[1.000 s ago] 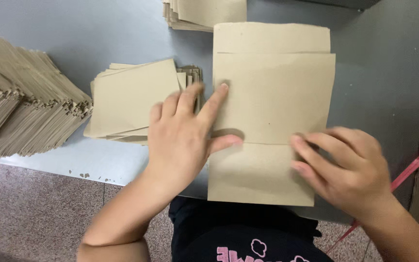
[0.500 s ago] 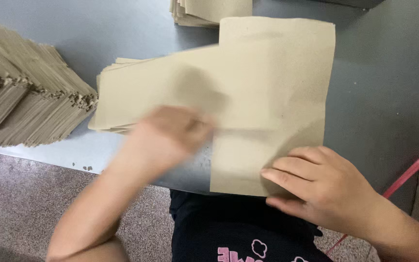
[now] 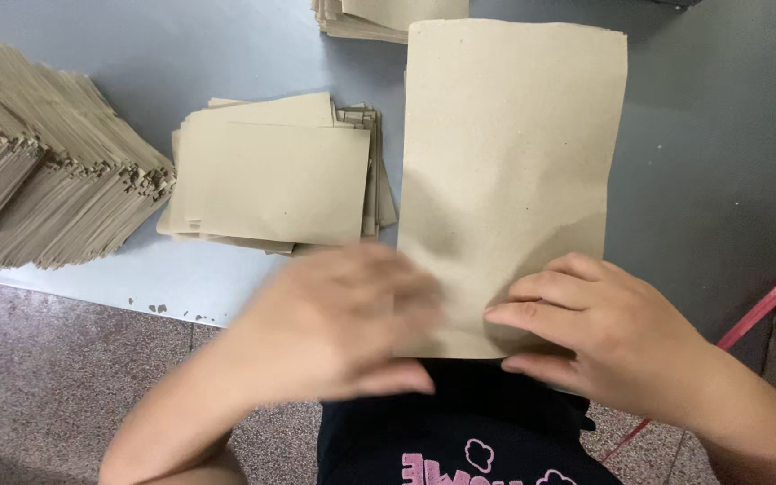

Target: The person folds large brown kraft paper sheets in half on a metal worktable, creasing each fold by hand and stacking the folded sheets. They then gather a stack of folded sheets, secure it with a rubber band, and move bundled stacks aside on the table.

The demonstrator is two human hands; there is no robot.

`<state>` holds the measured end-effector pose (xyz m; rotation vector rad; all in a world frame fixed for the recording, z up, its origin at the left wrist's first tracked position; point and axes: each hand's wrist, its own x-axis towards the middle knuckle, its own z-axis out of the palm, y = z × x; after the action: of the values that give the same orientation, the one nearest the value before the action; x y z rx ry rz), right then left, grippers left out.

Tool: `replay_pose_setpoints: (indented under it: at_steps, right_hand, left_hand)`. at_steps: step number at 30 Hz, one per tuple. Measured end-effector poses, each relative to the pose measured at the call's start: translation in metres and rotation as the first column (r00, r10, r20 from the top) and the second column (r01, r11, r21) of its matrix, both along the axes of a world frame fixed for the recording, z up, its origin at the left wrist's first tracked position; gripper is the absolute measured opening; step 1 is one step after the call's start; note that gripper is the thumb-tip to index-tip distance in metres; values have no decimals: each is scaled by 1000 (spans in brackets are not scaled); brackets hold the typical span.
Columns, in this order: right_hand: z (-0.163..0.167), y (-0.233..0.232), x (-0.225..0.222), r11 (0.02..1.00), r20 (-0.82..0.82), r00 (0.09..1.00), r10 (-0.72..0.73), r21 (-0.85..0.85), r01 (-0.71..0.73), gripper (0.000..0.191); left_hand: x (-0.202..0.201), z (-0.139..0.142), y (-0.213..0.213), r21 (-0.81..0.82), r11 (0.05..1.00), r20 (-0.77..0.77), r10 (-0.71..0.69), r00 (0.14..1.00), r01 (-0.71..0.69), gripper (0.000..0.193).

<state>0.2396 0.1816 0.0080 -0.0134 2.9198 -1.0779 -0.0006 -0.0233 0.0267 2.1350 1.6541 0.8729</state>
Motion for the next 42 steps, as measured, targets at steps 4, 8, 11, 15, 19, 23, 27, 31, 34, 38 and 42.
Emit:
replay_pose_setpoints:
  at_steps: [4,8,11,15,19,23,27,31,34,38,42]
  right_hand:
    - [0,-1,2,999,-3,1000,2,42,-2,51]
    - [-1,4,-1,999,35,999,21,-39,-20,51]
    - [-2,7,-3,997,44,999,8,-77,-4,45]
    - [-2,4,-3,997,23,999,-29,-69,31,35]
    - [0,1,-6,998,36,999,-35,-42,37,38]
    - [6,14,-6,992,87,994,67,-109,-57,58]
    - [4,46,9,965,-135,969,206,-139,-224,90]
    - [-31,56,15,894,103,915,-389,-195,402,34]
    - [-58,45,6,759,-76,760,-645,-178,626,19]
    - [-68,40,-18,684,-187,659,-729,-227,693,43]
    - [-55,46,-34,681,-200,652,-732,-188,707,56]
  left_hand:
    - [27,8,23,-65,987,-67,-149,987,144,41]
    - [27,5,24,-85,991,-84,-115,990,108,26]
    - [23,3,23,-128,984,9,-121,993,121,26]
    - [21,3,25,-155,980,74,-117,990,128,39]
    - [21,0,25,-179,978,-114,-128,985,106,29]
    - [12,-13,28,-58,998,-222,-7,975,-6,46]
    - [-5,-37,41,35,999,-67,19,998,-16,50]
    - [-12,-48,56,132,979,59,149,987,-156,53]
    - [-8,-51,74,-419,760,171,604,779,-497,51]
    - [-11,-52,90,-204,779,338,625,704,-593,96]
    - [-7,-57,97,-64,756,149,652,743,-651,88]
